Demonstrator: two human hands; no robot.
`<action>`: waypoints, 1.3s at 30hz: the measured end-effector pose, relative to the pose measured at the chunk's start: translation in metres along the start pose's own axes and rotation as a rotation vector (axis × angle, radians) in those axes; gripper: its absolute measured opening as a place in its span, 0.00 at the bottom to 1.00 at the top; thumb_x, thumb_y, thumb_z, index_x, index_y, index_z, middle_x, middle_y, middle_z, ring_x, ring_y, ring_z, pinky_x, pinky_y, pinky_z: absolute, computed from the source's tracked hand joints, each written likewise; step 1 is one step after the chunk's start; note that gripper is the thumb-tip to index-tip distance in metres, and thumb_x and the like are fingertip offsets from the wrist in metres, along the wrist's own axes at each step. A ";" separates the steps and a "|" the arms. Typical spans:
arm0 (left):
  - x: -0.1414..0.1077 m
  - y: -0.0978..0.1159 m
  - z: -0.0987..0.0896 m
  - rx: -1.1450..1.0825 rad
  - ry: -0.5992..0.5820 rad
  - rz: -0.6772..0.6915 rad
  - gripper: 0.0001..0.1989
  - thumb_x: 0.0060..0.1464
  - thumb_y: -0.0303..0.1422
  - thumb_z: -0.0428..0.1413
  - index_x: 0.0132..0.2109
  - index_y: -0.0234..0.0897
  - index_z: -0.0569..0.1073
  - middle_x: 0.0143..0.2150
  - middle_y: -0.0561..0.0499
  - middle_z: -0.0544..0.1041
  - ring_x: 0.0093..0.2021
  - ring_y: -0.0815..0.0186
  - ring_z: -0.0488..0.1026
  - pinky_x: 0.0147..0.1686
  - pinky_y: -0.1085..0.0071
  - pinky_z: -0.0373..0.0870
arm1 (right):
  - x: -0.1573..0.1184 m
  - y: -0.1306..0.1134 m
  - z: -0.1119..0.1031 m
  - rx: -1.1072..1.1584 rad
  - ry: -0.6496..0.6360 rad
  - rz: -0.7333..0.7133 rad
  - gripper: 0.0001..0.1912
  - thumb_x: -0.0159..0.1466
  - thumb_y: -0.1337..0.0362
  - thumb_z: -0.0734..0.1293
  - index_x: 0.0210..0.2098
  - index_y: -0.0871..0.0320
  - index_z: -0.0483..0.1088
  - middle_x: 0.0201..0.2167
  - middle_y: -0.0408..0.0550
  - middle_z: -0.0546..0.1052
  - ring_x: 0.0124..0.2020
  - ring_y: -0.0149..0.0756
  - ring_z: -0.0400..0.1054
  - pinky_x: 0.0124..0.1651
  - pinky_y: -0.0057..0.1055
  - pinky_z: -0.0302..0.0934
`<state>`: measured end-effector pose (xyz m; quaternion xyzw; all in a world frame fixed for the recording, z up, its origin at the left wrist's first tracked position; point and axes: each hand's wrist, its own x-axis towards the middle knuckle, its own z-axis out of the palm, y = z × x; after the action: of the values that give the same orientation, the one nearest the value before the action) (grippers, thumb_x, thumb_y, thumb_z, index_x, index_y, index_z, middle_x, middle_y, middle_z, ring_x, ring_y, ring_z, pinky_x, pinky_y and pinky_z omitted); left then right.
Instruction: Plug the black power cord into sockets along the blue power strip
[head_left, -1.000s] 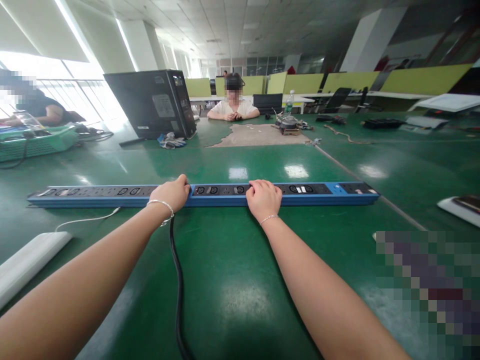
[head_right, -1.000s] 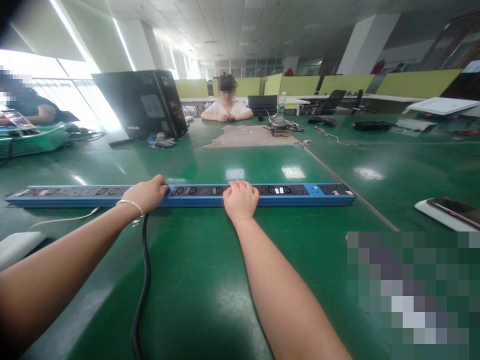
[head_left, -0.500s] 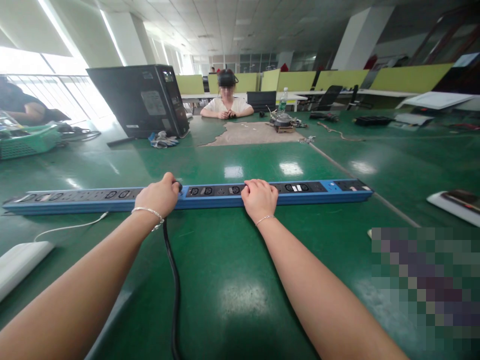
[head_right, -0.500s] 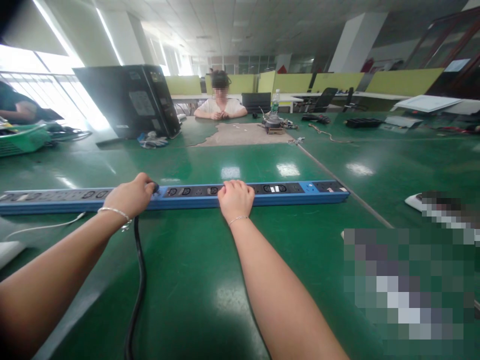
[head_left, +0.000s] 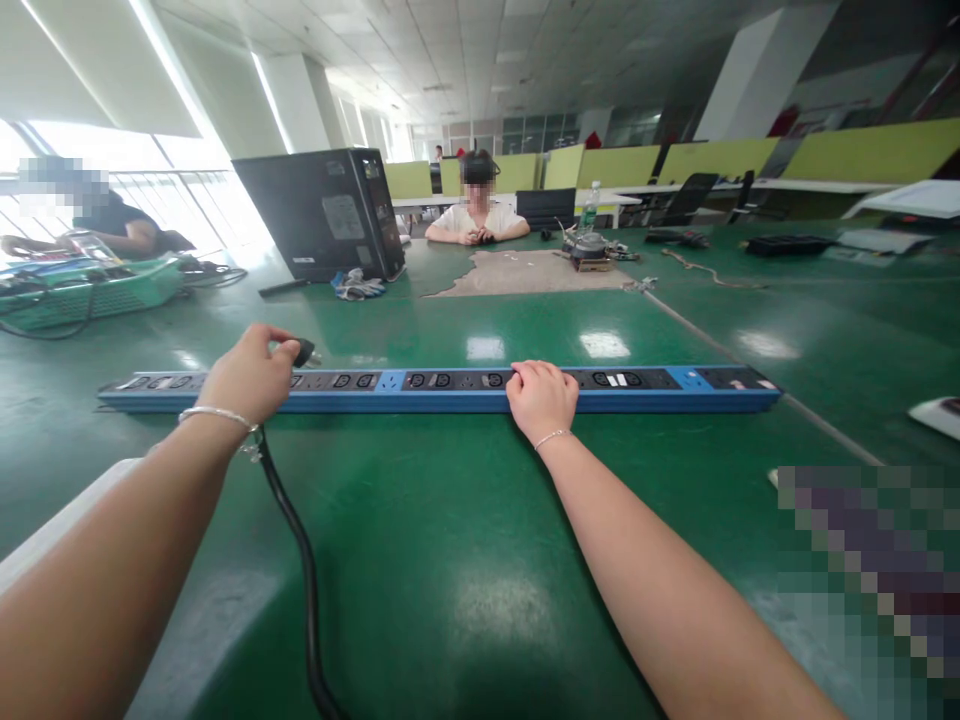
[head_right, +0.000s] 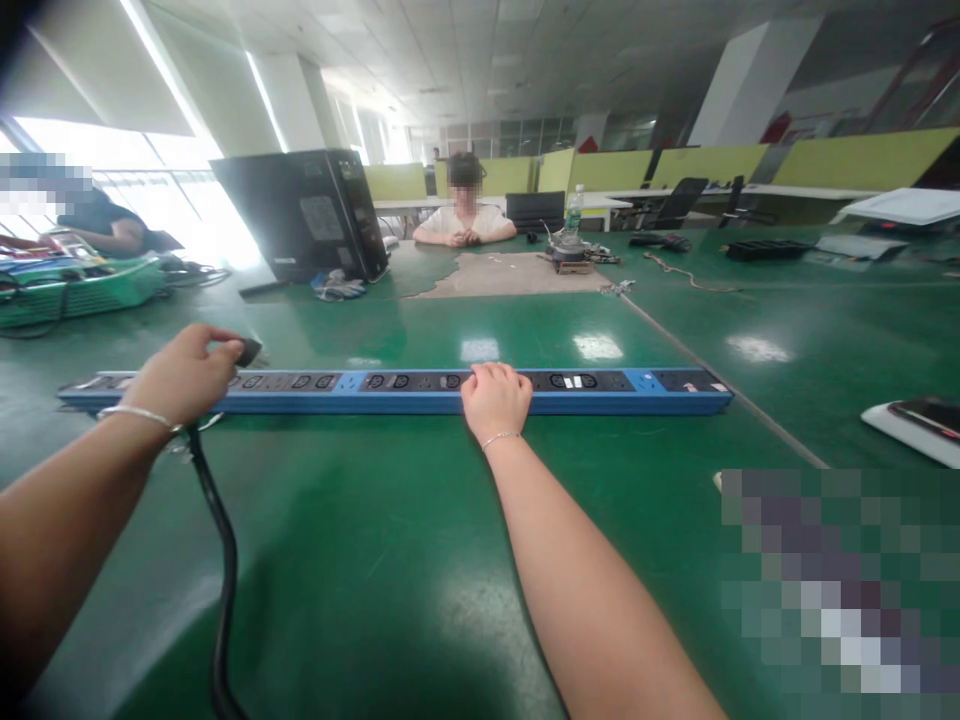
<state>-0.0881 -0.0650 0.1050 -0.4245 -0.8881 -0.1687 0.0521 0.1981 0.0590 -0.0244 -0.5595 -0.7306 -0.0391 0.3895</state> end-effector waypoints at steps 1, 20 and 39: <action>0.003 -0.008 0.004 0.043 0.021 -0.010 0.22 0.57 0.43 0.39 0.51 0.37 0.66 0.45 0.39 0.75 0.43 0.52 0.72 0.40 0.59 0.66 | 0.000 0.000 0.000 -0.001 0.001 -0.001 0.16 0.62 0.65 0.57 0.40 0.53 0.75 0.43 0.46 0.77 0.47 0.39 0.63 0.50 0.39 0.45; 0.060 -0.050 0.047 0.258 -0.262 0.068 0.28 0.55 0.49 0.38 0.45 0.30 0.70 0.42 0.36 0.76 0.43 0.53 0.72 0.39 0.65 0.65 | 0.000 0.001 -0.001 -0.008 -0.006 -0.006 0.16 0.61 0.65 0.56 0.41 0.53 0.74 0.44 0.45 0.77 0.50 0.39 0.63 0.52 0.38 0.44; 0.072 -0.032 0.057 0.347 -0.332 0.088 0.26 0.56 0.45 0.42 0.50 0.26 0.66 0.50 0.31 0.72 0.50 0.49 0.70 0.45 0.62 0.64 | 0.000 0.000 -0.002 -0.010 -0.013 0.000 0.16 0.61 0.66 0.57 0.41 0.53 0.74 0.44 0.45 0.77 0.50 0.39 0.63 0.51 0.39 0.44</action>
<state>-0.1557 -0.0114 0.0603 -0.4692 -0.8809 0.0610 -0.0151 0.1994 0.0575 -0.0231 -0.5618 -0.7329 -0.0392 0.3817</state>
